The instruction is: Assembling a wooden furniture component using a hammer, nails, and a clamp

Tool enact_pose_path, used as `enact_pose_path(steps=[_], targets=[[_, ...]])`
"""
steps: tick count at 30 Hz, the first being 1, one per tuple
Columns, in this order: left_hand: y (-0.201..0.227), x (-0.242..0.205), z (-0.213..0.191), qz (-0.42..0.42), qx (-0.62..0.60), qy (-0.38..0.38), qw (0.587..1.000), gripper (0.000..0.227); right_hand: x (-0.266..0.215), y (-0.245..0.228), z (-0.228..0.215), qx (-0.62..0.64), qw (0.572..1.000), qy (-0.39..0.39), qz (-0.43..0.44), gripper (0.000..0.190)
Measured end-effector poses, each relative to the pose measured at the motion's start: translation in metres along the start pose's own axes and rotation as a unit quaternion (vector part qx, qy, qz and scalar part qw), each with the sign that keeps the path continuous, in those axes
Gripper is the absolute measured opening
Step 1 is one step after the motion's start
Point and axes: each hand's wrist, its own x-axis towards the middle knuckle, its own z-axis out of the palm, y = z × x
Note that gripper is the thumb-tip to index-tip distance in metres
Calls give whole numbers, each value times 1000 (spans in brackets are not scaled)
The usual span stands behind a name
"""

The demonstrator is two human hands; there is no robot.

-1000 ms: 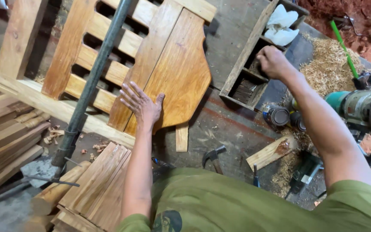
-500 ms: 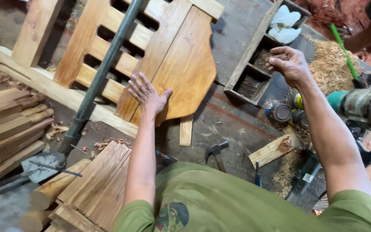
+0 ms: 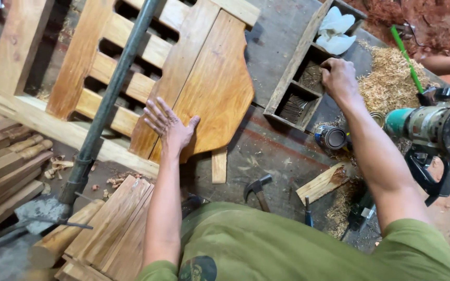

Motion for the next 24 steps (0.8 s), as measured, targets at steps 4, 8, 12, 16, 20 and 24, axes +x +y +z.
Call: enact_pose_path(steps=[4, 8, 12, 16, 20, 24], targets=[[-3, 1, 6, 6, -18, -10, 1000, 138, -1, -46, -68, 65, 964, 252, -58, 19], [3, 5, 11, -18, 47, -19, 999, 138, 11, -50, -85, 85, 963, 248, -56, 44], [-12, -1, -10, 30, 84, 49, 995, 120, -24, -144, -119, 176, 924, 324, -106, 32], [-32, 48, -141, 47, -108, 172, 978, 33, -103, -184, -103, 179, 929, 302, -121, 32], [-130, 145, -193, -75, -224, 359, 903, 18, -201, -208, -77, 162, 937, 293, -101, 33], [-255, 253, -223, -192, -308, 412, 836, 22, -261, -266, -57, 187, 944, 270, 19, 39]])
